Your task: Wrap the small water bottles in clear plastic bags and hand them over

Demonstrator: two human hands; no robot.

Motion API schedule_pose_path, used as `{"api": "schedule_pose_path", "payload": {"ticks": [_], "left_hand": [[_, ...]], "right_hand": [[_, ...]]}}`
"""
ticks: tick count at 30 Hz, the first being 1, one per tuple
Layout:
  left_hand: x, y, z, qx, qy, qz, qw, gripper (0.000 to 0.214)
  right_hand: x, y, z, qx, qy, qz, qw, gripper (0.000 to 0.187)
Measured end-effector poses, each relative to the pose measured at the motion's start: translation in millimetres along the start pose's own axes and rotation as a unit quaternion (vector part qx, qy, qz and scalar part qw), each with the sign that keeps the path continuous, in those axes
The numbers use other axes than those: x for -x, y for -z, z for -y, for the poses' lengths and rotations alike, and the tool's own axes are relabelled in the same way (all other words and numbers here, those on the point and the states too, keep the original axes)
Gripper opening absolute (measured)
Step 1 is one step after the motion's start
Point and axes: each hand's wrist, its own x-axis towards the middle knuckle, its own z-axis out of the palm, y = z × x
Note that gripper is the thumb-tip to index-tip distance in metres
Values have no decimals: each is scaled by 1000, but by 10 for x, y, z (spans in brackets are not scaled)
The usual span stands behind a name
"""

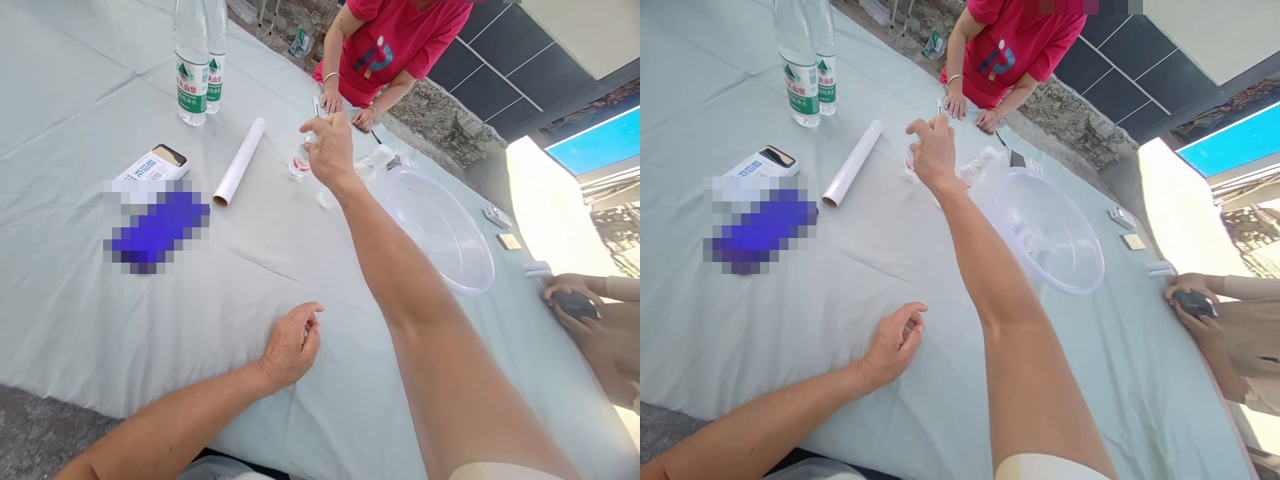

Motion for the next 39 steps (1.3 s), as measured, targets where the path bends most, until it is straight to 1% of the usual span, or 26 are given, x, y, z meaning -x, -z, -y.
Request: {"api": "schedule_pose_path", "payload": {"ticks": [4,6,9,13,16,19,22,23,25,28,30,32,33,34,35,37,38,39], "left_hand": [[1,4,-19,-10,-4,2,1000,33],[-2,3,-20,-18,-11,1,1000,33],[-6,0,-7,-28,-22,-1,999,35],[-9,3,13,-41,-41,-4,998,36],[-8,11,16,-55,-44,-3,998,34],[-7,24,4,-64,-43,1,997,32],[-7,39,-12,-67,-44,10,997,33],[-7,42,-16,-66,-45,15,997,33],[-6,45,-16,-61,-44,20,997,33],[-9,40,6,-65,-44,20,997,31],[-15,33,28,-76,-48,20,996,31],[-21,23,48,-89,-56,22,994,30],[-24,19,55,-95,-59,23,993,30],[-26,14,59,-99,-61,25,993,30],[-28,10,61,-102,-60,25,993,29],[-28,5,60,-105,-56,24,993,29],[-27,3,58,-105,-53,24,993,29],[-25,3,57,-105,-51,25,993,29]], "right_hand": [[501,149,335,-2,33,36,999,19],[704,250,494,-5,45,64,997,17],[933,361,678,-5,71,110,991,19],[1155,368,844,23,115,136,984,24],[1262,339,909,51,139,141,979,27],[1308,362,903,56,152,135,977,34],[1359,460,847,28,152,114,981,46],[1391,509,819,15,147,102,984,48],[1473,632,738,-4,131,75,989,46],[1592,886,504,-8,88,20,996,35],[1625,1100,243,10,38,-30,999,28],[1617,1332,-90,39,-39,-84,995,25],[1605,1445,-270,54,-89,-104,989,25],[1594,1552,-448,67,-152,-112,980,25],[1588,1648,-619,81,-225,-101,966,26],[1600,1800,-912,104,-352,-43,929,24],[1616,1854,-1031,113,-393,-12,912,21],[1633,1893,-1130,121,-417,13,901,18]]}}
